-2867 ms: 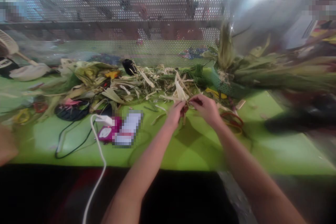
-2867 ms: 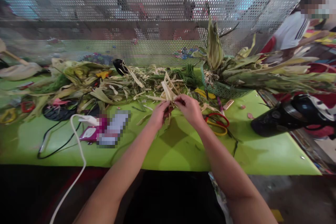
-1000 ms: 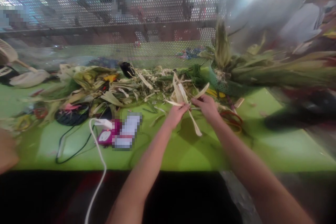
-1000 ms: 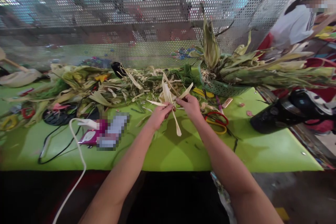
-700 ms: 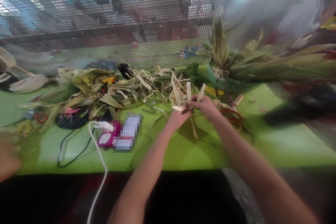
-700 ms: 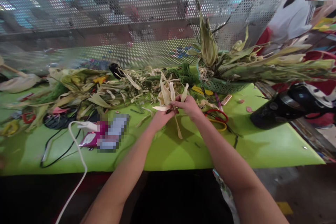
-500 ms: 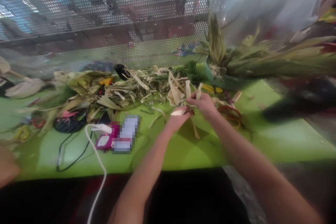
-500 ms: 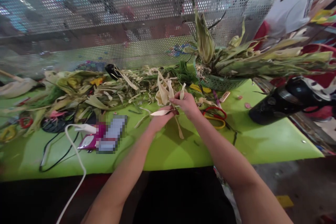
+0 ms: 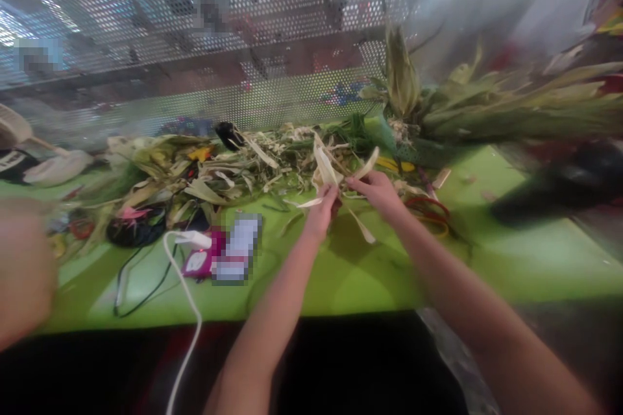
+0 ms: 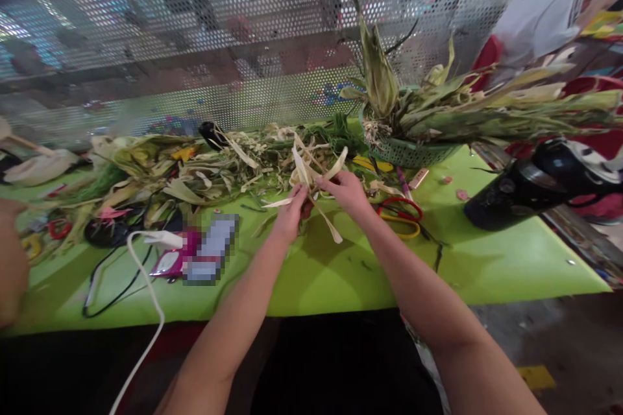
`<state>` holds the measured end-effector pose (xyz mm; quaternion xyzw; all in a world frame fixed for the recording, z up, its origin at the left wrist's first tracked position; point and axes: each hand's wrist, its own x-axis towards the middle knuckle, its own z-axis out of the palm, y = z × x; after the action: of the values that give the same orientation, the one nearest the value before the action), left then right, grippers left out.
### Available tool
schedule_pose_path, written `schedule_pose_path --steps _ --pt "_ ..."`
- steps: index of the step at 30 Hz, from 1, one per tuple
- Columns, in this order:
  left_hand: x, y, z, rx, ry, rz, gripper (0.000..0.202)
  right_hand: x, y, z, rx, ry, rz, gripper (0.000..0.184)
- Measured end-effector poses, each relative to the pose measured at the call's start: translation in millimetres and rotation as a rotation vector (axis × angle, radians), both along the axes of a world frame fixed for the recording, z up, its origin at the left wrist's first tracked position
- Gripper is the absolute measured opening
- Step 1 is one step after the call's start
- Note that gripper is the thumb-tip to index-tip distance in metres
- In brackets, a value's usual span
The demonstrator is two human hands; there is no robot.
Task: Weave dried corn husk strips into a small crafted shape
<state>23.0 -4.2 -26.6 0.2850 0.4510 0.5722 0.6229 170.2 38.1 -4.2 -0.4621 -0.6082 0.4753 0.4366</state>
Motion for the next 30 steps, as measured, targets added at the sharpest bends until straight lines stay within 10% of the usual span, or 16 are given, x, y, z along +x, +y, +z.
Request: schedule_pose_path --steps 11,18,30 --pt "0.1 2.4 3.3 0.145 -0.052 -0.002 0.023 -4.8 4.6 -10.3 0.052 -0.024 -0.090 0.040" --pt "-3.4 5.4 -1.8 0.162 -0.075 0.058 0.026 -4.1 -4.4 -4.6 0.035 -0.261 0.292 0.042" --pt "-9.9 2.6 7.6 0.104 -0.051 0.139 0.024 -4.1 -3.5 1.5 -0.031 -0.093 0.272 0.027"
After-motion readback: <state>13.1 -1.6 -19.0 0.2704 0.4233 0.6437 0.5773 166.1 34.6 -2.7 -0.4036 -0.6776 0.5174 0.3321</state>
